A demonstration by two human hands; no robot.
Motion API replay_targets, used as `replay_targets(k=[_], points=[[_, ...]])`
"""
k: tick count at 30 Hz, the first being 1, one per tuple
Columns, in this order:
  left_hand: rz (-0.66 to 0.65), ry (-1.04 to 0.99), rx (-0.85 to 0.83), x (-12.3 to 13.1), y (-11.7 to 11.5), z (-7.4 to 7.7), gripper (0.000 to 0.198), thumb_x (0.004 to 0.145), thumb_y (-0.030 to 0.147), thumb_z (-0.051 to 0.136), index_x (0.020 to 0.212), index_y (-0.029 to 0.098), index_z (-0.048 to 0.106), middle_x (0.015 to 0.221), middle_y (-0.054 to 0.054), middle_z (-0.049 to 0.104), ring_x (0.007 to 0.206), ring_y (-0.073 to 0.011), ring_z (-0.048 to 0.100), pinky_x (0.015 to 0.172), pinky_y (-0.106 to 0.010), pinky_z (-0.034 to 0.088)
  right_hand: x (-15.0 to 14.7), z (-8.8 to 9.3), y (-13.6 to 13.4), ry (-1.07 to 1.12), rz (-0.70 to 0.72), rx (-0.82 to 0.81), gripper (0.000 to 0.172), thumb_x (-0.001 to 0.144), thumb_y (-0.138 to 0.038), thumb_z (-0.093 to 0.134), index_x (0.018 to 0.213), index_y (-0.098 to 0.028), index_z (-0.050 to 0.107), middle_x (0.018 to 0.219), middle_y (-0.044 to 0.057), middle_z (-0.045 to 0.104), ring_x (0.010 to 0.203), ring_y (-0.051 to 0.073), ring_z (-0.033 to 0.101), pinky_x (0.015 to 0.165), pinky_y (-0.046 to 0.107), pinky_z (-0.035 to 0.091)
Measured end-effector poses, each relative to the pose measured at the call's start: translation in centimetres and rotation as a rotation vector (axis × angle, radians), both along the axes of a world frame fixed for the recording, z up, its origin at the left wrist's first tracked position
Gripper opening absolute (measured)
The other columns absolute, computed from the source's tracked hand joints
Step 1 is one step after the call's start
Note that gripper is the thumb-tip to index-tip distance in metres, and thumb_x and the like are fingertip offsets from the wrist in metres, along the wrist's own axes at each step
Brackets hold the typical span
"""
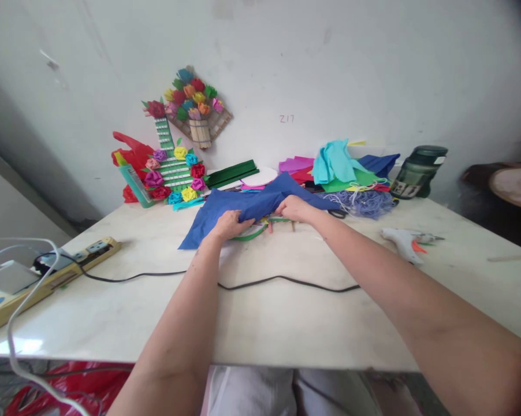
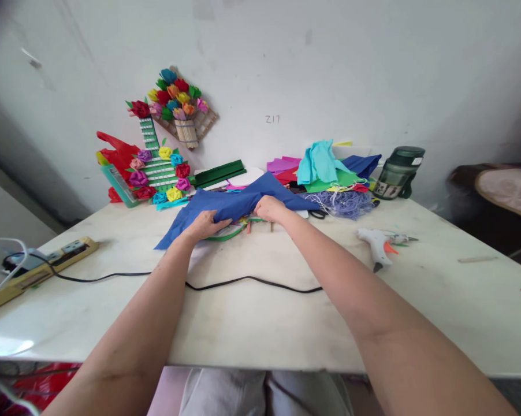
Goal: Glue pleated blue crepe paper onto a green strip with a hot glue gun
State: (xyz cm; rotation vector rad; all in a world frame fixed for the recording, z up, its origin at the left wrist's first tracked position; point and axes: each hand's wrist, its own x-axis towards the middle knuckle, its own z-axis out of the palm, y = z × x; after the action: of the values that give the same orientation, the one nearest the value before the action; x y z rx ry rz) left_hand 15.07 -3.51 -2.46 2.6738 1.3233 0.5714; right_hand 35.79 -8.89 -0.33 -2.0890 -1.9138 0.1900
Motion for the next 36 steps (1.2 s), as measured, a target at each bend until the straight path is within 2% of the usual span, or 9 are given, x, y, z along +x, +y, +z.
replay_targets(k=[4,9,14,18,23,26,29,32,36], points=[[0.001,-0.024,-0.009,0.0,0.2,-0.2,0.039,0.073,0.055,0.050,0.068,0.017,0.058,0.057,-0.004,0.052,0.062,-0.0201,0.054,0.054,-0.029,0.032,0.0,0.0,-1.0,-0.087,-0.044,-0.040,0.028,0.071,-0.018,0.054,0.091,-0.026,0.071,0.099,0.001,0.069,0.092,0.019,0.061,0.071,0.023,0.043],[0.036,-0.047,-0.010,0.0,0.4,-0.4,0.039,0.075,0.055,0.047,0.063,0.019,0.054,0.055,-0.003,0.051,0.061,-0.0185,0.053,0.054,-0.028,0.032,-1.2,-0.6,-1.7,-0.247,-0.028,0.013,0.029,0.076,-0.039,0.054,0.094,-0.022,0.068,0.098,0.007,0.068,0.091,0.022,0.061,0.068,0.028,0.043],[0.074,-0.071,-0.055,0.0,0.0,-0.1,0.039,0.076,0.056,0.045,0.060,0.020,0.048,0.054,-0.001,0.047,0.059,-0.0156,0.049,0.053,-0.027,0.031,-1.5,-1.8,-1.6,-0.360,-0.057,0.090,0.029,0.080,-0.033,0.051,0.099,-0.017,0.066,0.105,0.011,0.063,0.094,0.024,0.058,0.069,0.030,0.042],[0.097,-0.103,-0.099,0.0,-0.2,0.1,0.040,0.075,0.056,0.044,0.060,0.019,0.047,0.057,-0.002,0.050,0.060,-0.0154,0.049,0.053,-0.026,0.032,-1.0,-2.1,-1.6,-0.368,-0.104,0.143,0.029,0.081,-0.030,0.048,0.100,-0.016,0.065,0.104,0.011,0.063,0.103,0.026,0.050,0.078,0.033,0.038],[0.095,-0.137,-0.095,0.0,-0.2,0.0,0.040,0.076,0.055,0.044,0.058,0.019,0.047,0.057,-0.001,0.050,0.061,-0.0148,0.050,0.054,-0.026,0.033,-1.0,-2.2,-1.3,-0.289,-0.108,0.003,0.035,0.084,-0.033,0.043,0.109,-0.014,0.060,0.109,0.014,0.062,0.104,0.027,0.051,0.086,0.037,0.033],[0.085,-0.150,-0.086,0.0,-0.2,-0.1,0.040,0.076,0.054,0.045,0.058,0.018,0.047,0.057,-0.001,0.051,0.060,-0.0147,0.051,0.053,-0.025,0.034,-1.8,-2.8,-1.0,-0.245,-0.067,-0.038,0.045,0.085,-0.036,0.040,0.123,-0.012,0.050,0.124,0.015,0.053,0.114,0.027,0.046,0.096,0.041,0.025],[0.084,-0.152,-0.086,0.0,-0.1,-0.2,0.039,0.077,0.054,0.045,0.060,0.018,0.049,0.057,-0.001,0.053,0.061,-0.0153,0.053,0.052,-0.025,0.035,-2.9,-3.4,-0.9,-0.222,-0.031,-0.055,0.053,0.086,-0.035,0.037,0.133,-0.011,0.036,0.138,0.015,0.038,0.127,0.027,0.032,0.103,0.046,0.015],[0.088,-0.132,-0.087,0.0,-0.1,-0.2,0.040,0.077,0.055,0.045,0.063,0.018,0.053,0.059,-0.002,0.055,0.062,-0.0160,0.054,0.052,-0.025,0.035,-4.1,-3.8,-0.7,-0.200,-0.039,-0.078,0.056,0.086,-0.030,0.035,0.138,-0.009,0.027,0.145,0.015,0.025,0.132,0.025,0.021,0.104,0.047,0.012],[0.086,-0.077,-0.058,0.0,-0.1,-0.1,0.042,0.078,0.055,0.044,0.067,0.017,0.057,0.063,-0.004,0.059,0.065,-0.0174,0.057,0.054,-0.026,0.037,-5.7,-3.6,-0.1,-0.164,-0.062,-0.116,0.054,0.084,-0.020,0.030,0.137,-0.008,0.030,0.144,0.015,0.026,0.132,0.026,0.020,0.104,0.049,0.013]])
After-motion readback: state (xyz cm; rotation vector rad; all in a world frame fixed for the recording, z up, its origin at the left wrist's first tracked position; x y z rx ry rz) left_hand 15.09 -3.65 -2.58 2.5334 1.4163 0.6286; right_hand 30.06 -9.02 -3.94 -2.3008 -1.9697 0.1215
